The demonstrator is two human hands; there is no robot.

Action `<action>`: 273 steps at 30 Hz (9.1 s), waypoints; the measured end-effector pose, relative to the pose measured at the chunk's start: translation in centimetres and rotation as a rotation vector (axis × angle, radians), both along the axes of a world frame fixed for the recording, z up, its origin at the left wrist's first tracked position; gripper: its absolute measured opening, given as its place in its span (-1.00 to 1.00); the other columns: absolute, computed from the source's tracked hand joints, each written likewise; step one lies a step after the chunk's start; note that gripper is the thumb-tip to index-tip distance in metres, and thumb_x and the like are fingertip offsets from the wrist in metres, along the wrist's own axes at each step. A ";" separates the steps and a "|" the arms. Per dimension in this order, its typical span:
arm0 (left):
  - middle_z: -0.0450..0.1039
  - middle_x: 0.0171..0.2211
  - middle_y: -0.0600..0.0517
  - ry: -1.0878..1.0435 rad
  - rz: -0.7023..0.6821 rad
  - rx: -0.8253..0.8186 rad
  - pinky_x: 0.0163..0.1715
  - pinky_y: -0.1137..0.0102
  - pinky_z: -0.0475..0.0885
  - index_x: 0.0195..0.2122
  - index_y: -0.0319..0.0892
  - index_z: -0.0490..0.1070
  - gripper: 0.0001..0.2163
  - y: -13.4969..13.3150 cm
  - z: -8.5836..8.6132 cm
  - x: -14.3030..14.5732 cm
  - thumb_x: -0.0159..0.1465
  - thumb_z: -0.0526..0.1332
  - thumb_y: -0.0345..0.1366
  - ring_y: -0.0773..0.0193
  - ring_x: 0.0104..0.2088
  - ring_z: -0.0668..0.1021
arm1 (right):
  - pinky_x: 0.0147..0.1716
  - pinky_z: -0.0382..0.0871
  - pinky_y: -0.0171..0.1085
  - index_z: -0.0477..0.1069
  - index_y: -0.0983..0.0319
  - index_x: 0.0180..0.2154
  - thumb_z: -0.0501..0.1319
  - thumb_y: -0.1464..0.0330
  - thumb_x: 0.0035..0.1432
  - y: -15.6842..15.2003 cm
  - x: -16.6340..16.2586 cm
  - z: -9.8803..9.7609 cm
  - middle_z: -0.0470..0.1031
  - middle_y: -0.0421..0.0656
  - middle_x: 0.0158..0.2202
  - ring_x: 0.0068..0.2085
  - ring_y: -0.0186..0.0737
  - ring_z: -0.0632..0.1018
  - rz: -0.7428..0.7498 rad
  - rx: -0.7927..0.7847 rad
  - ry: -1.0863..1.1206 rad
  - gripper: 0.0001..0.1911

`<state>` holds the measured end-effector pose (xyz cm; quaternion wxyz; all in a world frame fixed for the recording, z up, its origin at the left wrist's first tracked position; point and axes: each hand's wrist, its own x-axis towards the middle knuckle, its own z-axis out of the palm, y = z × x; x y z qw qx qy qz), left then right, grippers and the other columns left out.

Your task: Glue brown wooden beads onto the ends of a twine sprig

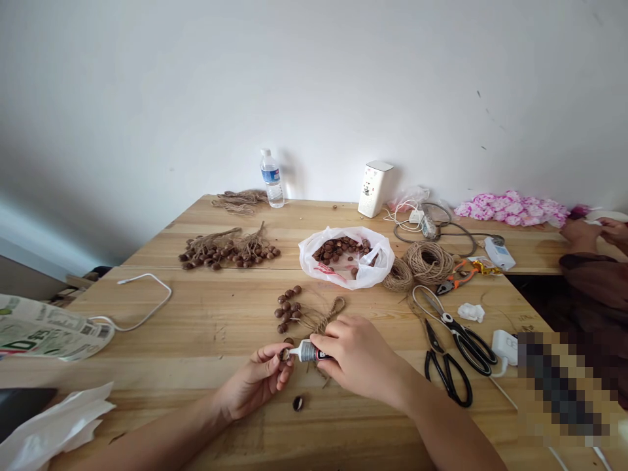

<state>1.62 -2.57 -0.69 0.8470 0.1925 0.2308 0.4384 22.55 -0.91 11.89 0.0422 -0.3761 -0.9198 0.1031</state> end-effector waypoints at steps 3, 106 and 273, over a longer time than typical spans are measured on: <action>0.55 -0.50 0.03 0.007 0.002 -0.001 -0.58 0.58 0.35 -0.35 -0.15 0.60 -0.80 0.0 0.1 0.0 -0.04 0.45 -0.32 0.45 -0.58 0.49 | -0.25 0.23 -0.22 0.39 0.17 -0.04 0.26 0.38 0.12 -0.2 -0.2 -0.2 0.46 -0.13 -0.29 -0.21 -0.13 0.41 0.000 0.079 -0.034 -0.68; 0.58 -0.46 0.00 0.008 -0.013 0.013 -0.57 0.53 0.40 -0.33 -0.14 0.60 -0.81 -0.1 -0.4 0.0 -0.02 0.43 -0.38 0.37 -0.56 0.55 | -0.34 0.07 -0.22 0.39 0.22 -0.17 0.09 0.52 0.21 -0.3 -0.6 -0.4 0.40 -0.14 -0.34 -0.28 -0.17 0.32 -0.002 0.291 -0.077 -0.81; 0.55 -0.52 0.01 0.125 0.033 0.098 -0.53 0.46 0.36 -0.33 -0.19 0.58 -0.81 -0.3 -0.4 0.0 -0.01 0.42 -0.35 0.34 -0.54 0.51 | -0.58 -0.03 -0.37 0.40 0.27 -0.40 -0.02 0.27 0.28 0.0 0.7 -0.1 0.45 -0.14 -0.51 -0.58 -0.37 0.32 -0.222 -0.450 -0.059 -0.67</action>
